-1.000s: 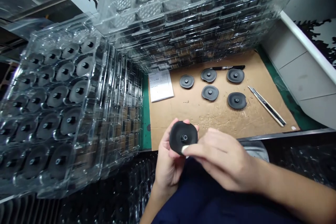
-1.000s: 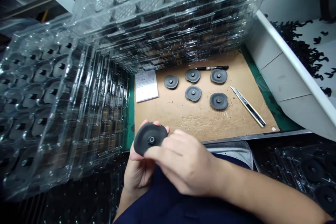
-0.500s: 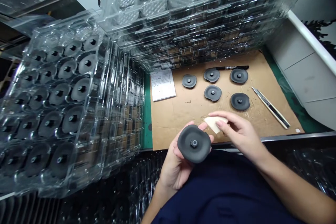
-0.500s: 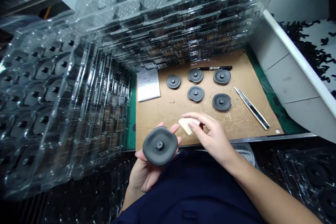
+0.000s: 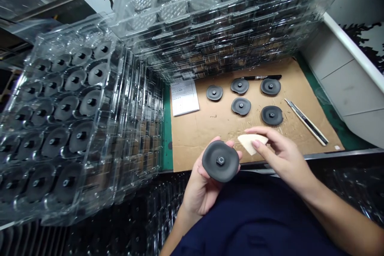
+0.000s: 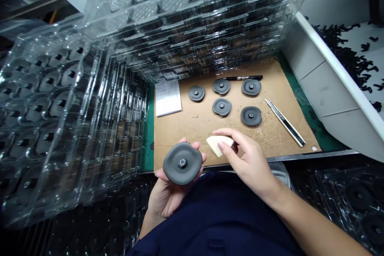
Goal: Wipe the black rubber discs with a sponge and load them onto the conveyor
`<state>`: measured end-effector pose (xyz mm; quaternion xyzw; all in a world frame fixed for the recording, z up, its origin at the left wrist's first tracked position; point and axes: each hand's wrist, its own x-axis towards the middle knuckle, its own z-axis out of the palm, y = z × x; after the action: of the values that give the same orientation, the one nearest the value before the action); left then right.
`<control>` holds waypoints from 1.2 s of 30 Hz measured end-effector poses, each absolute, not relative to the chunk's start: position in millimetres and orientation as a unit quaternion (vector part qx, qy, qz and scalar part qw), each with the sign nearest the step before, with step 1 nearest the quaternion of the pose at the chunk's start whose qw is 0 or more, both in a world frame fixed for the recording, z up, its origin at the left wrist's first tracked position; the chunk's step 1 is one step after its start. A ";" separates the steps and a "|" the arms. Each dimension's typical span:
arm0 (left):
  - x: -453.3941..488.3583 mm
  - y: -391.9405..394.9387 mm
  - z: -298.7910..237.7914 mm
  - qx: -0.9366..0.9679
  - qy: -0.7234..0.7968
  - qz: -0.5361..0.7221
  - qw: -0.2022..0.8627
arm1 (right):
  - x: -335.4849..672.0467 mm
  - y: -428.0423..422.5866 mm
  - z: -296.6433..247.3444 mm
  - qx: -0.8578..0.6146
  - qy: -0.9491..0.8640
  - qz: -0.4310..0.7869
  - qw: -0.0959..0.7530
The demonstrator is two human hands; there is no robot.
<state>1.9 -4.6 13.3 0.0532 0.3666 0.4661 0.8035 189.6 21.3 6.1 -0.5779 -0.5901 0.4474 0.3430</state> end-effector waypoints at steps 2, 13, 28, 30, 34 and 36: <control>4.4 -4.6 11.4 0.067 0.388 0.472 0.789 | 184.0 24.6 24.6 -0.541 -0.648 0.374 0.384; 4.8 -5.3 5.0 0.119 0.459 0.530 0.703 | 165.6 28.9 47.3 -0.420 -0.764 0.324 0.367; 0.7 -5.6 12.6 0.105 0.372 0.546 0.743 | 189.2 24.9 32.2 -0.410 -0.599 0.628 0.280; -0.3 -6.4 11.5 0.099 0.350 0.540 0.759 | 199.5 18.4 19.7 -0.456 -0.507 0.672 0.289; 4.5 -6.2 11.3 0.090 0.312 0.536 0.779 | 202.3 8.5 5.5 -0.486 -0.428 0.710 0.277; 7.2 -5.8 11.8 0.085 0.308 0.537 0.780 | 197.7 7.1 5.7 -0.476 -0.421 0.723 0.270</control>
<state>7.2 -5.8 11.8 0.0854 0.3080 0.5375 0.7803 197.7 7.1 5.7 -0.4761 -0.4213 0.7232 0.2699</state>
